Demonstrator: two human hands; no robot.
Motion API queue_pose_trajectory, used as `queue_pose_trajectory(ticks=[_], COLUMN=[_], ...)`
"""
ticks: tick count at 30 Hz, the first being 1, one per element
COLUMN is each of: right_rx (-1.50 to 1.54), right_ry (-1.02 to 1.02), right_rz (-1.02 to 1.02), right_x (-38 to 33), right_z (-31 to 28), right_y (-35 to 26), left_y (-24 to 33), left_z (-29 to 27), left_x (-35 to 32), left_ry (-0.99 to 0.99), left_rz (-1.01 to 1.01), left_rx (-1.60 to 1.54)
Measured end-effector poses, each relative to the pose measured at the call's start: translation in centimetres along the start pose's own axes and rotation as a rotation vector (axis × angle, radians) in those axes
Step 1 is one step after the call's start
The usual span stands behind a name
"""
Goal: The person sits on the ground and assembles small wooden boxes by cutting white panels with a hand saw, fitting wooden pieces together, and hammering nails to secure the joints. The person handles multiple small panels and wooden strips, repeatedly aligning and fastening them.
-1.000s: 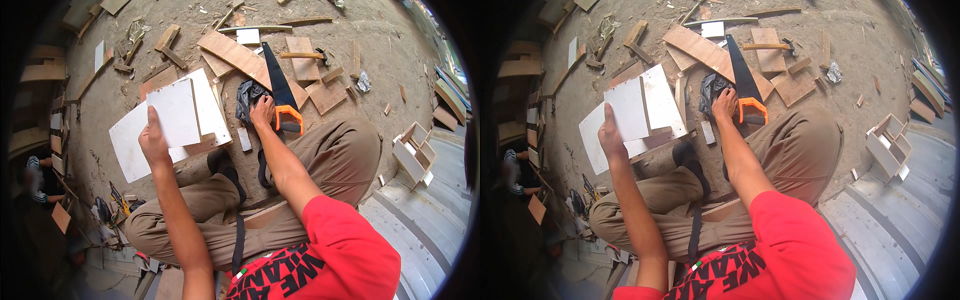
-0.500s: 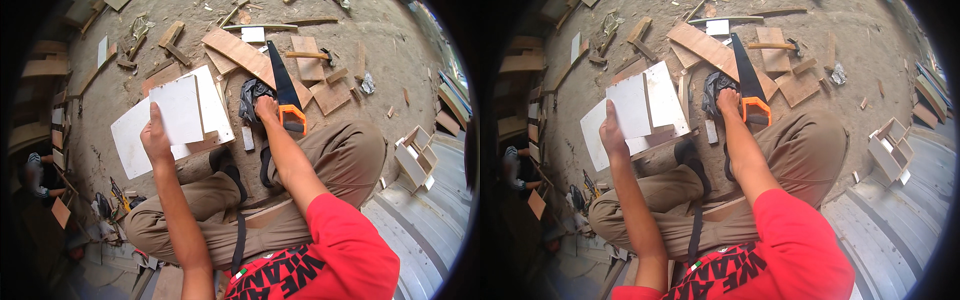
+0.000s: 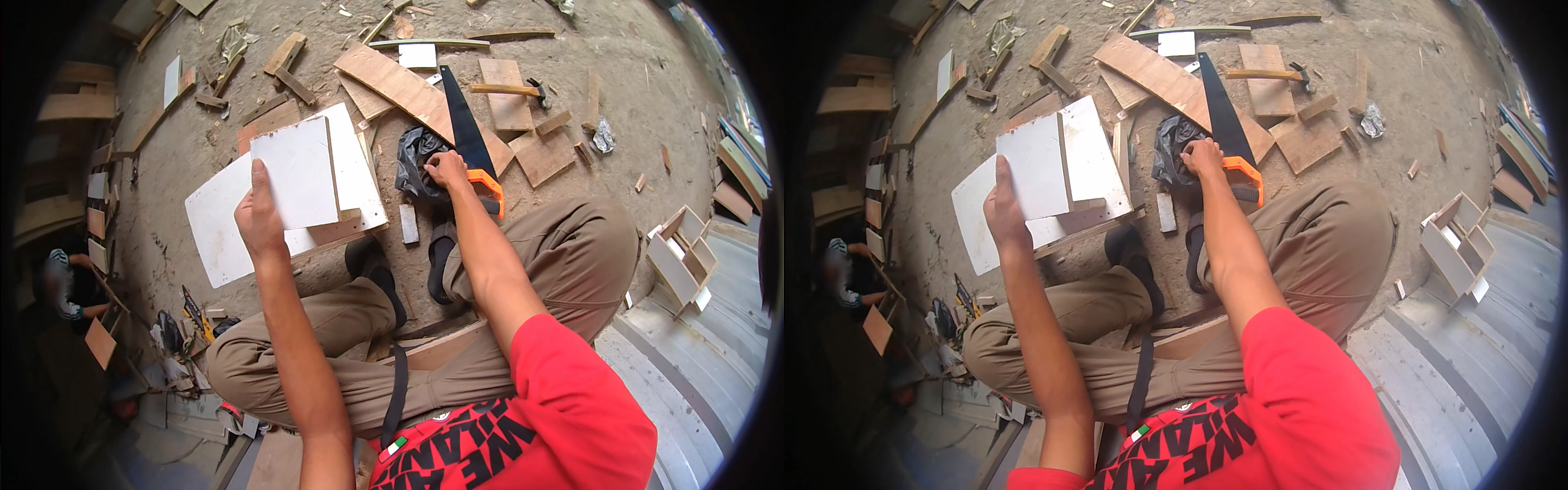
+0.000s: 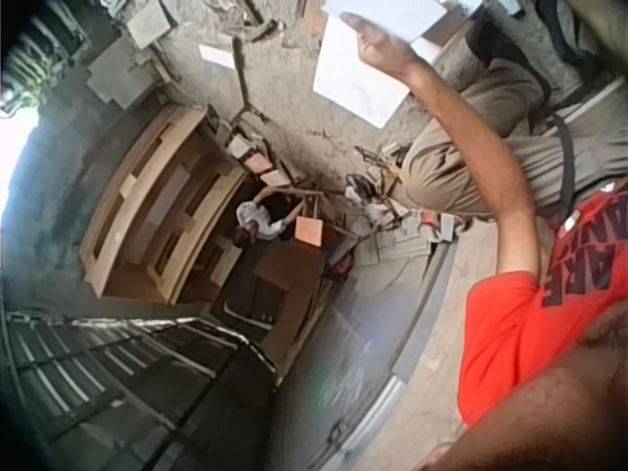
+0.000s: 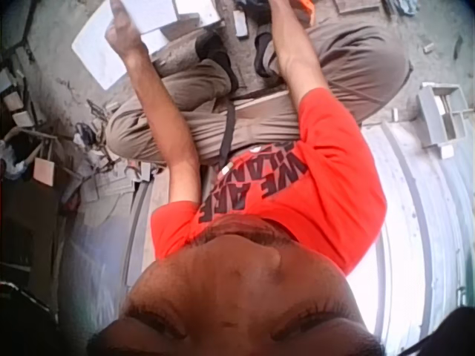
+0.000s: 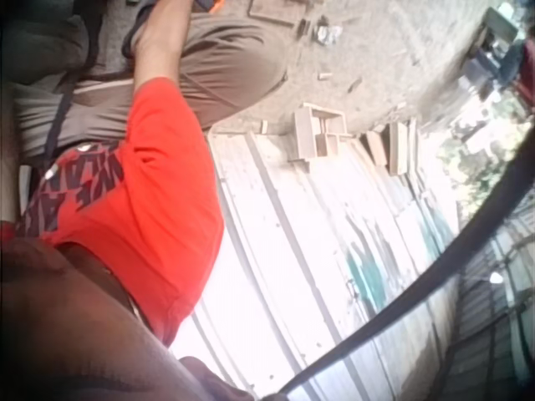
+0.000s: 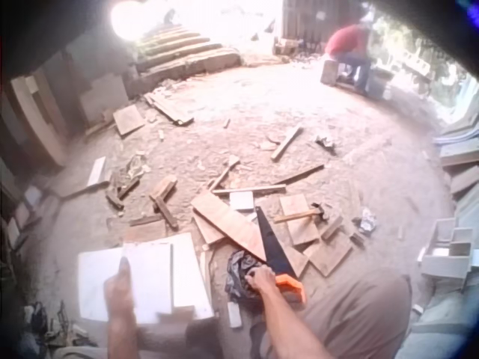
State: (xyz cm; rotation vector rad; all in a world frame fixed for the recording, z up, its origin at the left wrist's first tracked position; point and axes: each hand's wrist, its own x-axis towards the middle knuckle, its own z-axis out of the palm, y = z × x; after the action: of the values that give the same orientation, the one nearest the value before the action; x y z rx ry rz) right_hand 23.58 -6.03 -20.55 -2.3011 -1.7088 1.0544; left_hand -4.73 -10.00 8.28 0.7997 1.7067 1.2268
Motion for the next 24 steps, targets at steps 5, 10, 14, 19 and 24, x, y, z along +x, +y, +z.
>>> queue_pose_trajectory(ticks=[5,10,14,19,24], right_rx=[-0.081,-0.117,-0.199,-0.162,-0.185], right_ry=[0.126,0.268,0.237,0.268,0.297], right_rz=[-0.065,-0.115,-0.069,0.023,-0.025], right_x=[-0.7,-1.8,-1.1,-1.9,-1.3], right_z=[1.2,3.1,3.3,4.1,5.1], right_y=[-1.0,-0.7,-1.0,-2.1,-2.0], left_y=[0.2,-0.3,0.0,-0.2,-0.3], left_z=[0.0,-0.1,0.2,0.0,0.0], left_x=[-0.1,0.1,0.1,0.1,0.4], left_ry=[0.023,0.013,0.007,-0.005,-0.009], left_rz=[-0.022,0.001,0.004,-0.011,0.0], left_rx=[0.052,0.017,0.028,-0.018,-0.022])
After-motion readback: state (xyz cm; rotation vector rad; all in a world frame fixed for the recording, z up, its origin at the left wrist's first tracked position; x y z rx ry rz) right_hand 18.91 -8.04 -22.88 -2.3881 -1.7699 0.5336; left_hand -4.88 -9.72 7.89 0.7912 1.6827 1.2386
